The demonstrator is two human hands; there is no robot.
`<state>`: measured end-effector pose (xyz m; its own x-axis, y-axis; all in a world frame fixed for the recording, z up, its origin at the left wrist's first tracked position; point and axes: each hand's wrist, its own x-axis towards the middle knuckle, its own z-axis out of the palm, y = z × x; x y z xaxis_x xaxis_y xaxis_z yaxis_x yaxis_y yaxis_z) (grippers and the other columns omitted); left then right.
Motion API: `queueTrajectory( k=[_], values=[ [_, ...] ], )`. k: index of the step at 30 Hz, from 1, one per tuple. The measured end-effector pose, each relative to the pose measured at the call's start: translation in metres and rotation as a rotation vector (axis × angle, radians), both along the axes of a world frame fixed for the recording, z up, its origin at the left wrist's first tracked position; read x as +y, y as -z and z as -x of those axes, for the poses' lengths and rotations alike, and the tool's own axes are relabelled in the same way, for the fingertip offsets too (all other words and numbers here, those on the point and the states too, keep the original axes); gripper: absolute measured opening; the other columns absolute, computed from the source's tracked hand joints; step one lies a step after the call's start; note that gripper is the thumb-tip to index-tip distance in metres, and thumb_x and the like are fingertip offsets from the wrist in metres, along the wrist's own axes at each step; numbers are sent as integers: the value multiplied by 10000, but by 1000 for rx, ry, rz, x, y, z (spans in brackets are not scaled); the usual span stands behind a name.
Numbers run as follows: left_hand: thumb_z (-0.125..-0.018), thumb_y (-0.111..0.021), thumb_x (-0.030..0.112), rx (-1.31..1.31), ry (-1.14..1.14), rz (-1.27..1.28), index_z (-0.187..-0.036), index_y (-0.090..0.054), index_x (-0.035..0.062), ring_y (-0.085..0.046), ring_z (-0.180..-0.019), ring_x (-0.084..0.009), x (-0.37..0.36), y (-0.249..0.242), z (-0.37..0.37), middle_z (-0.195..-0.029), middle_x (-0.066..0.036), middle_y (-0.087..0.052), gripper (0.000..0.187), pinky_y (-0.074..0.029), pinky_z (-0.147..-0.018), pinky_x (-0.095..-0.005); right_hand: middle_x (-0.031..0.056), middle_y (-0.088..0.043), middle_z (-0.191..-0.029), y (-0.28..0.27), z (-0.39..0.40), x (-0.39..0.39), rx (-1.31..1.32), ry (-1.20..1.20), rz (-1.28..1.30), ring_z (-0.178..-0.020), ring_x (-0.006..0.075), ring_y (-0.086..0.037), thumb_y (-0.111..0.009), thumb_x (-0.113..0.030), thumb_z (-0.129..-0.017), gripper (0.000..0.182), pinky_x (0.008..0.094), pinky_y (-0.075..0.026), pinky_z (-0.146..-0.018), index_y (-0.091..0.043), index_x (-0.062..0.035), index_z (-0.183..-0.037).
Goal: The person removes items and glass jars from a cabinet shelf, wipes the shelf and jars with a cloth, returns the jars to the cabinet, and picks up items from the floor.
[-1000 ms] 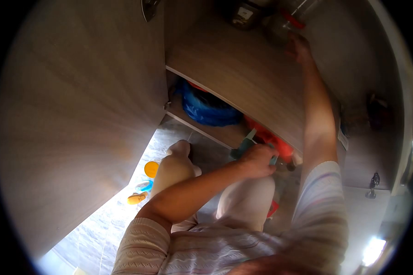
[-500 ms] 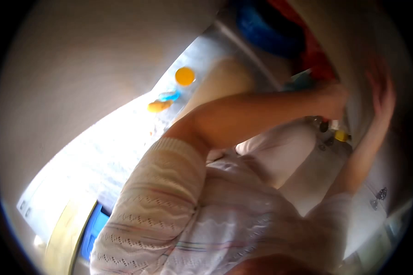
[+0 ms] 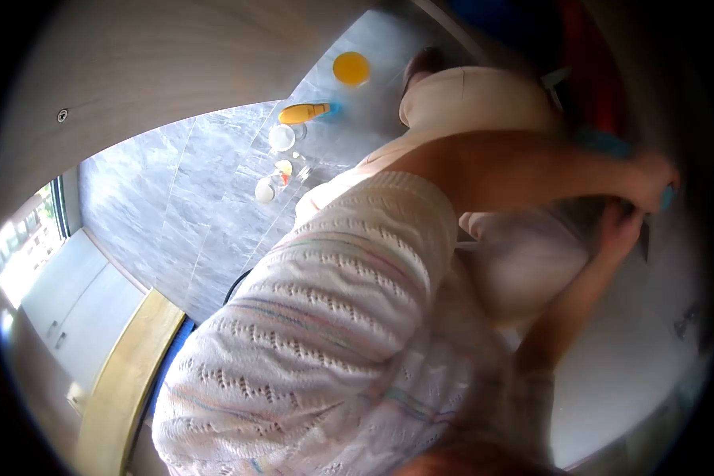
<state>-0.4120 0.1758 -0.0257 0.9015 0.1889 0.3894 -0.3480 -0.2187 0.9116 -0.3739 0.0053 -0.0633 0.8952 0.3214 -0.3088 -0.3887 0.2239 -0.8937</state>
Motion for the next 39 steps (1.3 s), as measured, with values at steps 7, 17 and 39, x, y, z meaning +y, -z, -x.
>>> queueTrajectory(
  k=[7, 17, 39],
  values=[
    [-672, -641, 235, 345, -121, -479, -1163, -585, 141, -603, -995, -248, 132, 31, 45, -1078, -108, -630, 503, -481, -869, -349, 98, -450, -1295, -34, 27, 23, -103, 91, 47, -1197, 235, -423, -569, -190, -900, 434, 449, -319, -1020, -423, -23, -1273],
    [-511, -799, 428, 1668, -303, -933, -1344, -313, 132, -453, -1192, -352, 262, 249, 213, -1297, -200, -427, 1008, -444, -917, -467, 85, -554, -1133, -34, 19, 11, -190, 70, 174, -1060, 200, -514, -593, -36, -840, 339, 346, -401, -917, -526, 4, -1170],
    [-632, -755, 95, 355, 313, 495, -1197, -499, 8, -577, -949, -200, 145, -1, 117, -1069, -102, -587, 626, -460, -843, -296, 27, -488, -1236, -10, 61, 79, -248, -263, -420, -1024, 161, -494, -551, -389, -893, 520, 389, -472, -866, -425, -96, -1304]
  ],
)
